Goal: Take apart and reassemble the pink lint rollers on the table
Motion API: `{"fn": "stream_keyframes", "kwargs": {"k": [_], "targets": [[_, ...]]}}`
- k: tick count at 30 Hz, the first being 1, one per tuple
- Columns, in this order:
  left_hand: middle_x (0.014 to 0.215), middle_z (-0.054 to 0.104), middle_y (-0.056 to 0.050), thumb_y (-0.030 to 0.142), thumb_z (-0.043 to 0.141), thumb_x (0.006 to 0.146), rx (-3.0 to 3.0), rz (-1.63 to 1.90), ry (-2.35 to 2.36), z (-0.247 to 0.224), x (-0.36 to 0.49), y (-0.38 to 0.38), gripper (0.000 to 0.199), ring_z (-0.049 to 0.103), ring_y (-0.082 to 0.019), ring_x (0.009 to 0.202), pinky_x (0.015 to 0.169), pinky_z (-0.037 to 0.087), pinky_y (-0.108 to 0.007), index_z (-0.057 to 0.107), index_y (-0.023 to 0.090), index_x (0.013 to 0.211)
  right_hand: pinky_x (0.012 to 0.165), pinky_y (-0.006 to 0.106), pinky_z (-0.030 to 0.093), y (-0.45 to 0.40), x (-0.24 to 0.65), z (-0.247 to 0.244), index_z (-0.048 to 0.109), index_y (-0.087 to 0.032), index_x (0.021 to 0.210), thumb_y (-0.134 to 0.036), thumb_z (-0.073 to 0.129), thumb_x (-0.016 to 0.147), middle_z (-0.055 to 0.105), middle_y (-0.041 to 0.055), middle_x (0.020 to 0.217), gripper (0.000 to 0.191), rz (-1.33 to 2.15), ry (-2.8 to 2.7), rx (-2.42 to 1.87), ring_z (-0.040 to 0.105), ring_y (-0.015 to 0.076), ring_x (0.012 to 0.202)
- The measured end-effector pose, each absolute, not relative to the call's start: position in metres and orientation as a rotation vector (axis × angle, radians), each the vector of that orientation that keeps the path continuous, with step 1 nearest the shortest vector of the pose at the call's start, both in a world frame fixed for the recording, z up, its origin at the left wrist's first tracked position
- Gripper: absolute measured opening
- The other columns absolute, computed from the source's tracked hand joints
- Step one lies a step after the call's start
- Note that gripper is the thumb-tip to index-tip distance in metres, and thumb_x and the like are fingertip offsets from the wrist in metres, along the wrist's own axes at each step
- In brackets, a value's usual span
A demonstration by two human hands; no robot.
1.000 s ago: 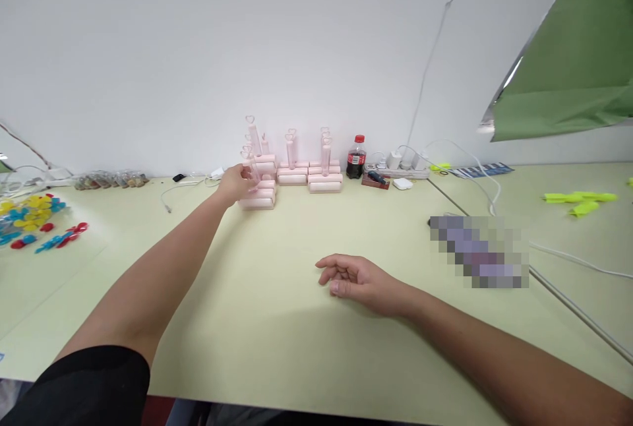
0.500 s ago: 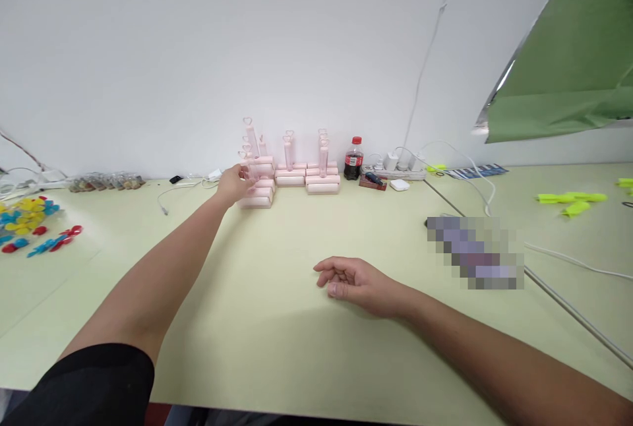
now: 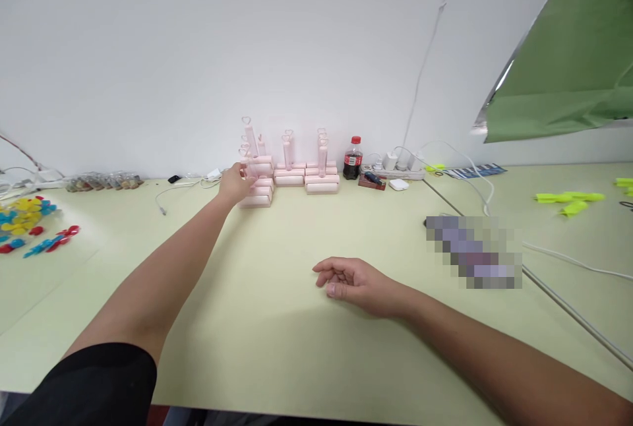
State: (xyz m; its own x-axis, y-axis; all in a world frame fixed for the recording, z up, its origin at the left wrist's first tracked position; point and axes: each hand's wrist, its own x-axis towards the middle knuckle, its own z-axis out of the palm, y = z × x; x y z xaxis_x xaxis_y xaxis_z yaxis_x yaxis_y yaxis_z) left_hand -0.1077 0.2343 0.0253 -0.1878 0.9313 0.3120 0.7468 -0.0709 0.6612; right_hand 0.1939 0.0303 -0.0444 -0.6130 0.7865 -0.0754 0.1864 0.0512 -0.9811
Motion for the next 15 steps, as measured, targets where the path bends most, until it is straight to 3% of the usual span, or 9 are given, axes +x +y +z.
{"fn": "stream_keyframes", "kwargs": {"k": [3,7,10,15], "targets": [[0.129,0.048,-0.016,0.036,0.071,0.07,1.866,1.299,2.048,0.027,-0.101,0.224,0.064,0.056,-0.029,0.109,0.086,0.047,-0.039,0.045,0.018,0.126,0.087,0.037,0.047,0.03,0.193,-0.044,0.059,-0.02,0.124,-0.041,0.063,0.087,0.062,0.0095,0.113,0.042,1.597,-1.85,-0.991,0.06,0.0191,0.097],[0.13,0.043,-0.017,0.027,0.054,0.083,2.207,1.601,1.888,0.036,-0.078,0.21,0.046,0.053,-0.027,0.113,0.095,0.045,-0.04,0.046,0.015,0.127,0.087,0.037,0.048,0.03,0.191,-0.041,0.059,-0.02,0.124,-0.038,0.062,0.087,0.063,0.0098,0.113,0.041,1.601,-1.856,-1.001,0.061,0.0193,0.097],[0.126,0.047,-0.015,0.023,0.048,0.086,2.47,1.419,1.713,0.051,-0.052,0.212,0.039,0.053,-0.027,0.113,0.095,0.045,-0.039,0.051,0.017,0.124,0.086,0.036,0.048,0.03,0.19,-0.039,0.059,-0.019,0.123,-0.036,0.063,0.087,0.064,0.0097,0.112,0.041,1.604,-1.85,-1.001,0.062,0.0189,0.096],[0.137,0.043,-0.02,0.021,0.048,0.085,2.634,1.059,1.8,0.085,-0.016,0.246,0.052,0.042,-0.036,0.126,0.104,0.037,-0.049,0.046,0.014,0.136,0.084,0.034,0.048,0.03,0.189,-0.039,0.06,-0.019,0.123,-0.032,0.064,0.086,0.064,0.0092,0.112,0.04,1.604,-1.846,-1.027,0.062,0.0173,0.093]]}}
